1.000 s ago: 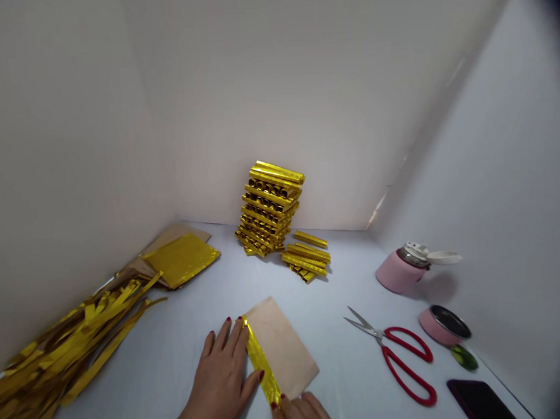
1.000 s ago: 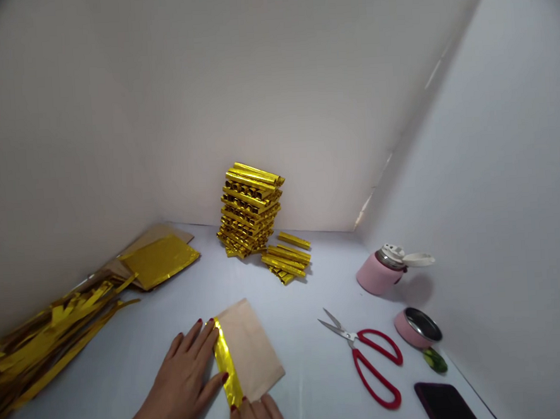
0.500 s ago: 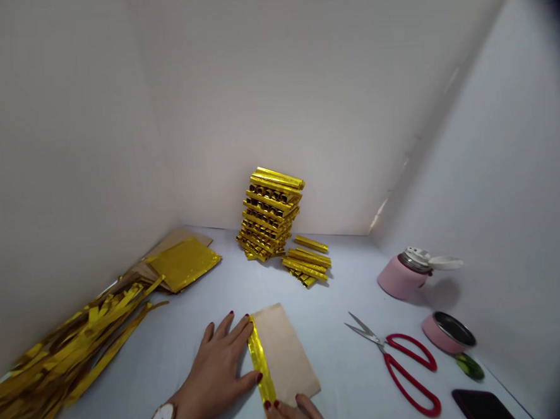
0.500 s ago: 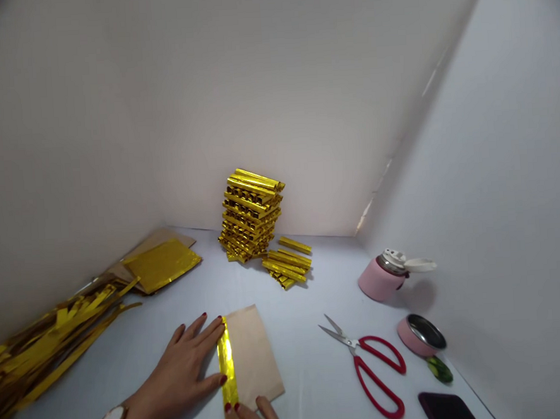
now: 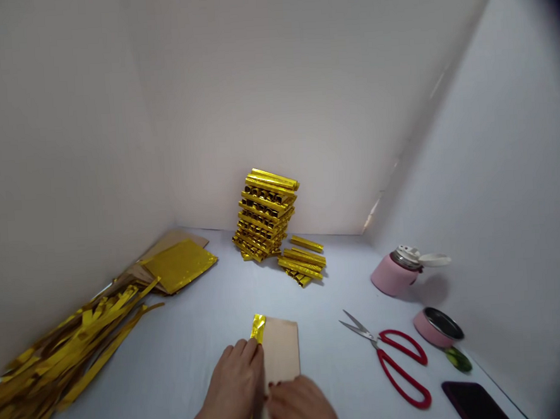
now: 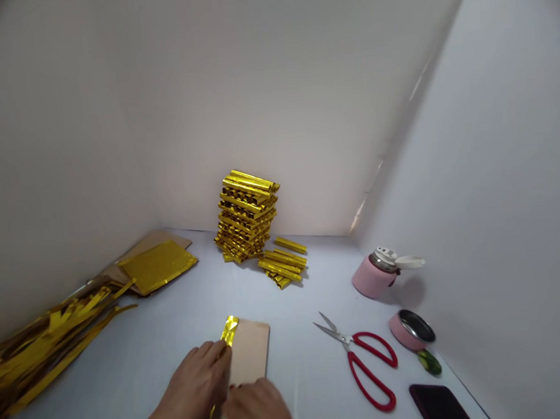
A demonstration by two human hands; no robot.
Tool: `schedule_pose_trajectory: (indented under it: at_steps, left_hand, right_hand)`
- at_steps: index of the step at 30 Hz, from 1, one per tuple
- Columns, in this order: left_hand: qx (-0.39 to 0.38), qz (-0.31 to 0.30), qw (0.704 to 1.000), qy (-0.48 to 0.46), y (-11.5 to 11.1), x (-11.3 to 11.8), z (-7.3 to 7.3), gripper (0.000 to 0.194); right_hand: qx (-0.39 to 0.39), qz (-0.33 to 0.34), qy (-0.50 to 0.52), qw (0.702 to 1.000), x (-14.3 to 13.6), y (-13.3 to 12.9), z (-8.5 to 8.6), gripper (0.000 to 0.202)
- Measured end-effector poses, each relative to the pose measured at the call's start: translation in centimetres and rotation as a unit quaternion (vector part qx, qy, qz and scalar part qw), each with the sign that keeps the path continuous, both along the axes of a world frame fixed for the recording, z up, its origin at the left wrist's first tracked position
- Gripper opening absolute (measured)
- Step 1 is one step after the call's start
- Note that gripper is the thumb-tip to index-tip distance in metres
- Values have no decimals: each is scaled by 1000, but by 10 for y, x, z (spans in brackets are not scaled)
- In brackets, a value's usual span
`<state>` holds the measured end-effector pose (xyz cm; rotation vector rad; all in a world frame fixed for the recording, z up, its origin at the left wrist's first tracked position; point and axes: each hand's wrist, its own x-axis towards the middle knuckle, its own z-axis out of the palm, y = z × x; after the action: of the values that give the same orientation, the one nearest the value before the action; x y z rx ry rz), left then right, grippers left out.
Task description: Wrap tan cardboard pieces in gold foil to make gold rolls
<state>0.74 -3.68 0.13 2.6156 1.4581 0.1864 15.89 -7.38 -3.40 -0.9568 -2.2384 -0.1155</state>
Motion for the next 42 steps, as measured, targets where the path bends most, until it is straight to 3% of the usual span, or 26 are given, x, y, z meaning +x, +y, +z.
schedule_pose_trajectory:
  at_steps: [4,6,9,14,18,21,25,31,36,39,42]
  left_hand:
    - [60,-118,991,-4,7,-10,-6,26]
    - [69,-182,981,-13,18,-18,-3,22]
    - [77,-237,968,-19,31,-23,2,12]
    - [109,-197,974,-7,21,-21,-11,25]
    - [156,-141,977,-22,1,-38,-32,45]
    - [169,-101,980,-32,-7,-56,-40,50]
    - [154,-58,984,-70,-13,-64,-34,39]
    - [95,-31,992,-81,-27,-44,-8,19]
    - [58,-40,997,-36,-35,-41,2,55]
    - [91,-56,994,-25,-36,-46,-3,57]
    - [143,-85,985,-36,-36,-51,-6,54]
  right_hand:
    - [-112,-72,34,990,47,12,45,27]
    - [-149,-96,33,984,54,19,52,30]
    - [-176,-77,-6,981,43,29,48,34]
    - [-217,-32,-108,970,22,35,36,39]
    - [-242,-74,-160,954,36,31,33,38]
    - [-239,-85,-182,950,47,29,34,40]
    - [-229,-86,-186,952,47,27,31,40]
    - [-191,-87,-132,969,42,24,18,40]
    - [-195,-50,-91,975,53,20,26,45]
    - [-177,4,-106,978,62,13,38,59]
    - [-166,53,-104,979,62,5,45,42]
